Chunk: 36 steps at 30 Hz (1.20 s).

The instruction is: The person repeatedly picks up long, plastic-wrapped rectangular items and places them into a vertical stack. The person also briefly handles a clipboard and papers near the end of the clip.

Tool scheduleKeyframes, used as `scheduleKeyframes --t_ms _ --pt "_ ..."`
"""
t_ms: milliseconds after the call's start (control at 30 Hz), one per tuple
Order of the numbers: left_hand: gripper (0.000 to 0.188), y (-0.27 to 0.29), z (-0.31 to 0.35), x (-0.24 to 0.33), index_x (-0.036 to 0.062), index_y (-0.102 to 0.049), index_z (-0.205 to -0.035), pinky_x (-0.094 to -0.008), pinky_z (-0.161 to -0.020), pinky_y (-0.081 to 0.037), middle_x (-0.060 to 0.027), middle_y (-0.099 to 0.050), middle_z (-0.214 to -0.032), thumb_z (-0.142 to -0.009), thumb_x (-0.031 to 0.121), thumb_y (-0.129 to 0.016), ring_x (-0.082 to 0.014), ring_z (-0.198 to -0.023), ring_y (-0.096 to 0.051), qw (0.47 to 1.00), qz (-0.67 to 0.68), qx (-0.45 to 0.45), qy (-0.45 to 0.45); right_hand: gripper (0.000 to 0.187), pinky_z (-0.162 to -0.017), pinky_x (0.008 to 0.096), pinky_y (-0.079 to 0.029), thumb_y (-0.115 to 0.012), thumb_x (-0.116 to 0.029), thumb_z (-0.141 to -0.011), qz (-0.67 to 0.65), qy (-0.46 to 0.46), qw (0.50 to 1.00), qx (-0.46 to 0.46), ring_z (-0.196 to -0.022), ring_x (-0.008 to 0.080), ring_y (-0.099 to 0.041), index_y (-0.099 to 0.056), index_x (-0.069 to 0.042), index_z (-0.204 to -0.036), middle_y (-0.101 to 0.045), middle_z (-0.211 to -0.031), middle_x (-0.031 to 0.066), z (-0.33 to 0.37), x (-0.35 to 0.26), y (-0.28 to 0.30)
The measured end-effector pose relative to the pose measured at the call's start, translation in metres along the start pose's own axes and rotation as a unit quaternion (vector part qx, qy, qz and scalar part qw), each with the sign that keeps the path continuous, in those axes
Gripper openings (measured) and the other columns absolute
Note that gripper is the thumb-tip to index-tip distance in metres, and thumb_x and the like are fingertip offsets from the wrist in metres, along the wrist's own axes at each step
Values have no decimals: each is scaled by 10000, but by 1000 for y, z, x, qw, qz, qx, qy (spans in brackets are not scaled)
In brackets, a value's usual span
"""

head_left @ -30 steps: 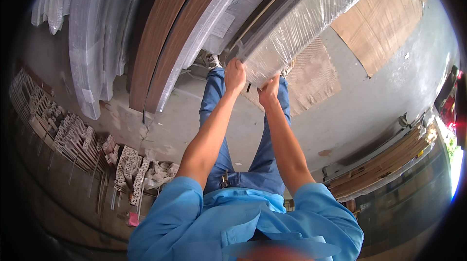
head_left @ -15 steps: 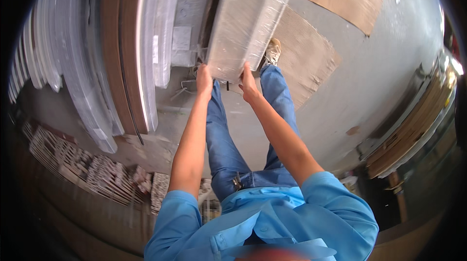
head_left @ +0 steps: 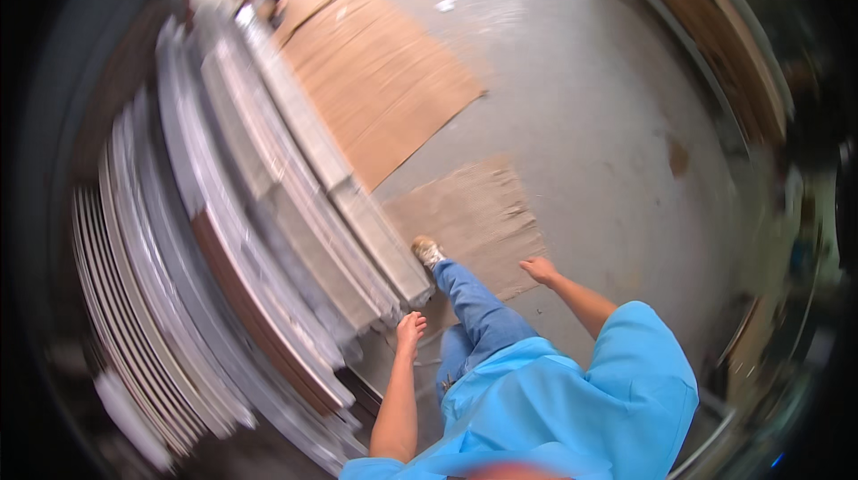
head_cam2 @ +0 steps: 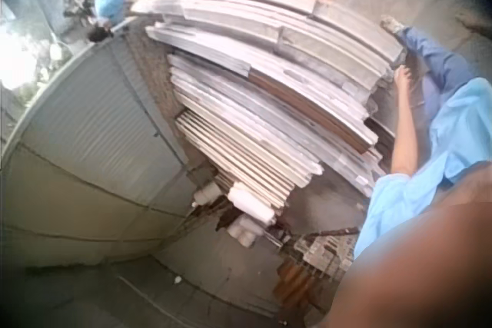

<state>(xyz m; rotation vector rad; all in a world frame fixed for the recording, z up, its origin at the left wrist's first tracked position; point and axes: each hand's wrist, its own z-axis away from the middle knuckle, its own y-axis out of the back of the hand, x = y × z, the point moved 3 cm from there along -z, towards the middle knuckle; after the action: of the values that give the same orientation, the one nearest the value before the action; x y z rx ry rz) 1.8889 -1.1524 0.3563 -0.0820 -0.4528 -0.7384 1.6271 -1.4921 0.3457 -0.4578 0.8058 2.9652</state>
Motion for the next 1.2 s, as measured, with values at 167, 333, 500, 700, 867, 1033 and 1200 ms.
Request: scheduleKeyframes --t_ms 167,333,500,700,867,1033,1200 --pt "366 -82 -9 79 89 -615 -1187 -285 -704 -488 -73 -703 -1047 -974 367 -507 -157 -888 -673 983 -90 -100 -125 310 -587 396 -532 -579 -333 -932 -445 -211 863 111 -700 250 -635 -655 -39 -993 -650 -829 136 108 250 -36" --pt "389 -122 0 78 63 -578 -1175 -378 -844 -477 -106 -676 -1042 -946 375 -534 -236 -967 -654 981 -183 -60 -39 313 -602 487 -531 -556 -258 -858 -407 -395 823 26 -692 337 -669 -720 4 -809 -702 -914 229 250 389 -172" --pt "314 -169 39 36 74 -562 -1128 -410 -778 -496 -106 -670 -1001 -953 333 -529 -255 -899 -659 966 -242 -85 -16 372 -841 466 -520 -571 -248 -858 -420 -292 858 38 -993 355 -677 -700 56 -1028 -699 -1042 245 275 401 -201" --pt "283 -305 72 -13 42 -587 -1108 -385 -666 -494 -105 -664 -894 -967 273 -505 -252 -783 -650 913 -362 -157 103 351 -861 474 -508 -553 -208 -849 -422 -292 839 182 -1002 361 -677 -698 44 -1046 -692 -1074 243 207 500 -127" --pt "294 -499 91 -24 34 -588 -1096 -409 -797 -513 -108 -639 -901 -978 285 -492 -262 -871 -637 800 -577 -163 20 246 -549 407 -494 -606 -246 -907 -630 -338 670 201 -652 216 -599 -630 -6 -954 -625 -762 120 243 682 33" --pt "332 -709 112 -14 39 -588 -1164 -434 -844 -505 -117 -675 -1046 -970 296 -507 -265 -927 -663 854 -480 -193 58 259 -627 313 -503 -560 -233 -952 -696 -176 557 418 -731 152 -605 -653 -15 -1056 -652 -887 74 283 828 295" --pt "355 -932 96 12 34 -603 -1170 -419 -781 -544 -144 -690 -1085 -960 311 -528 -285 -952 -680 817 -564 -114 -25 243 -664 305 -509 -558 -252 -974 -656 -108 564 489 -779 141 -627 -654 -50 -1069 -666 -906 54 256 937 432"
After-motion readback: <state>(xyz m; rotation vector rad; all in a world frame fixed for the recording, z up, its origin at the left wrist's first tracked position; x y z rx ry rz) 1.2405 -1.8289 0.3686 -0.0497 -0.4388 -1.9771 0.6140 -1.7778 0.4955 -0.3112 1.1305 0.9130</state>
